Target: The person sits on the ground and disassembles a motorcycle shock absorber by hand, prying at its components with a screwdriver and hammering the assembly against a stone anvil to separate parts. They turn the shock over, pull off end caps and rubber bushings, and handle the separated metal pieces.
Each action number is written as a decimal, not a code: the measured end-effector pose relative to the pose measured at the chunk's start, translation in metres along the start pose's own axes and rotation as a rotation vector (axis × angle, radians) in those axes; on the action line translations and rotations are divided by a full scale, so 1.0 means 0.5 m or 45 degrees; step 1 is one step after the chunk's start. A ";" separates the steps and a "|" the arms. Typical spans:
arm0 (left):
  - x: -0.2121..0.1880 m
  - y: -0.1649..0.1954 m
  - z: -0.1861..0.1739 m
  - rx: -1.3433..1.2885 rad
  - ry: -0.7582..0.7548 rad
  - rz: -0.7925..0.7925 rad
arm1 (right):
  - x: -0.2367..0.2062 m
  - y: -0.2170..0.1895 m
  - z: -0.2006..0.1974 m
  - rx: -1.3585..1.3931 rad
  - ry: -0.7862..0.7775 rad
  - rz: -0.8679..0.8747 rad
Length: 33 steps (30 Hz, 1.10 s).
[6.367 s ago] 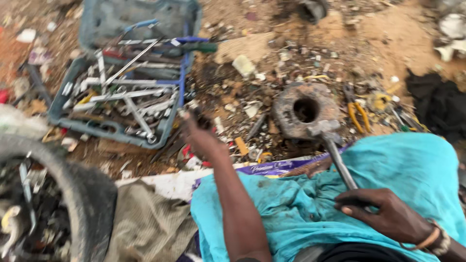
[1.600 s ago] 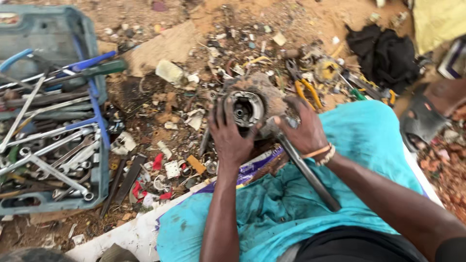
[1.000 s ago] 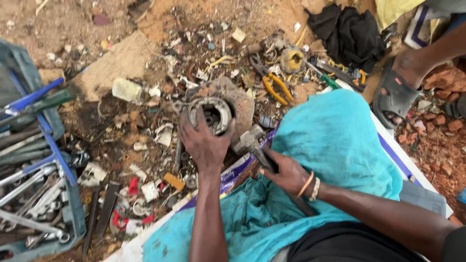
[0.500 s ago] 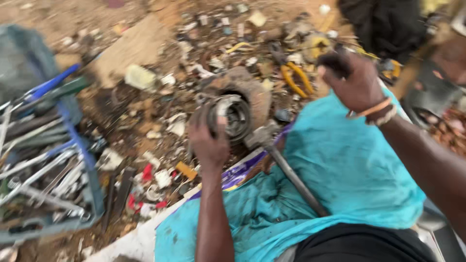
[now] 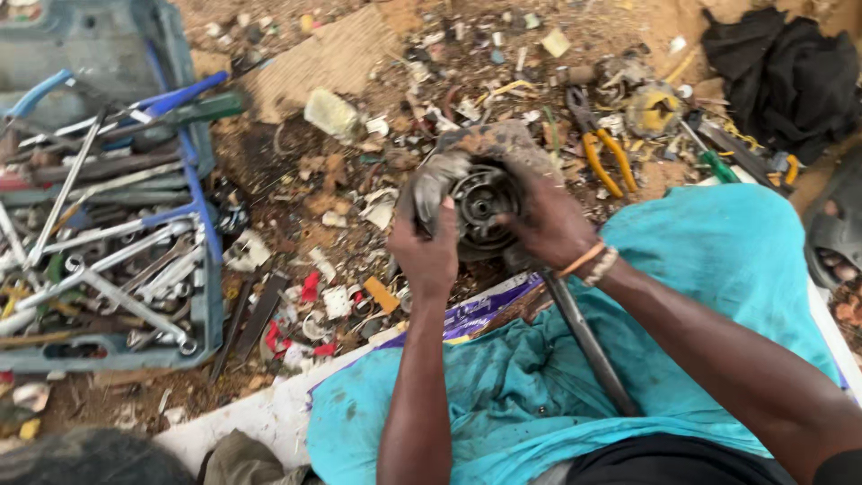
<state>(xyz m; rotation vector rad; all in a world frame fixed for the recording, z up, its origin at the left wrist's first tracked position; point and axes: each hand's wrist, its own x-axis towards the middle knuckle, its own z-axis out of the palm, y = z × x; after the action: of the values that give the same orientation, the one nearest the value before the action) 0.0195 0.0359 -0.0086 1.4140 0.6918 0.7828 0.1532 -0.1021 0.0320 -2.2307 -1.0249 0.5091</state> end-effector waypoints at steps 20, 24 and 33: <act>-0.035 0.121 -0.164 -0.532 -0.332 -0.241 | -0.104 -0.297 0.011 0.516 0.282 -0.065; -0.039 0.114 -0.186 -0.657 -0.386 -0.125 | -0.103 -0.295 0.029 0.719 0.106 0.069; -0.042 0.119 -0.181 -0.730 -0.286 -0.079 | -0.101 -0.286 0.052 1.371 0.172 -0.033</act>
<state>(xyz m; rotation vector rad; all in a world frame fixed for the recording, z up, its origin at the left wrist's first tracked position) -0.0698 0.0713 0.0458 0.9318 0.2978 0.6886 0.0302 -0.0596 0.1143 -1.2601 -0.4938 0.6741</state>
